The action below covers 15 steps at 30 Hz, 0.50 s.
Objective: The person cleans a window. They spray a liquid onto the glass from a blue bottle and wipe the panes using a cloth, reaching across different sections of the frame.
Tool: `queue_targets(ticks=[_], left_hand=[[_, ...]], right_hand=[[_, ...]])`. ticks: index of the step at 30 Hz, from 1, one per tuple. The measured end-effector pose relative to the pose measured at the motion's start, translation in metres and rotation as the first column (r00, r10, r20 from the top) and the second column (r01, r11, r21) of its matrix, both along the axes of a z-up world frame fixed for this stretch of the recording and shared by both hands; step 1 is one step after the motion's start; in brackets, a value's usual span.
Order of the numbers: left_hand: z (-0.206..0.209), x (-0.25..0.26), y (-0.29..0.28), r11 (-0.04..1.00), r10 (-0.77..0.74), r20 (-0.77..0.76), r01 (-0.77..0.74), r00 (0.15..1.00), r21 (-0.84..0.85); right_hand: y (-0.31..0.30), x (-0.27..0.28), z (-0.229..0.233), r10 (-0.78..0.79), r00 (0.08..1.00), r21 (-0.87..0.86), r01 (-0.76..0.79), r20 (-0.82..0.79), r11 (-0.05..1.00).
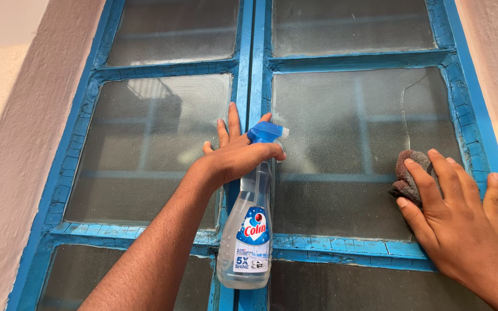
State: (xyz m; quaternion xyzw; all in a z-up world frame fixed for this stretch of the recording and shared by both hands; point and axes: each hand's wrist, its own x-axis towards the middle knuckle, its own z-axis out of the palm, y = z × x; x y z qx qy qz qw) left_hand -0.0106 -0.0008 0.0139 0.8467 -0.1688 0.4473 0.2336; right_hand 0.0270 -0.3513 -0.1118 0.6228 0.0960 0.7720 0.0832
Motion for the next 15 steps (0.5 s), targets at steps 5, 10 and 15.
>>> queue_targets(ticks=[5, 10, 15], left_hand=[[0.000, -0.001, 0.001, 1.000, 0.001, -0.005, -0.001, 1.000, 0.000], [0.000, -0.004, -0.001, 1.000, -0.005, 0.000, 0.005, 1.000, -0.007], [0.000, -0.002, -0.002, 1.000, 0.015, -0.005, -0.015, 1.000, -0.013]], right_hand=[[0.018, -0.005, 0.030, 0.044, 0.998, 0.129, -0.051, 0.055, 0.990], [0.079, -0.017, 0.033, 0.196, 0.979, -0.035, -0.195, 0.056, 0.980], [0.108, -0.028, 0.005, 0.224, 0.968, -0.386, -0.252, -0.115, 0.888]])
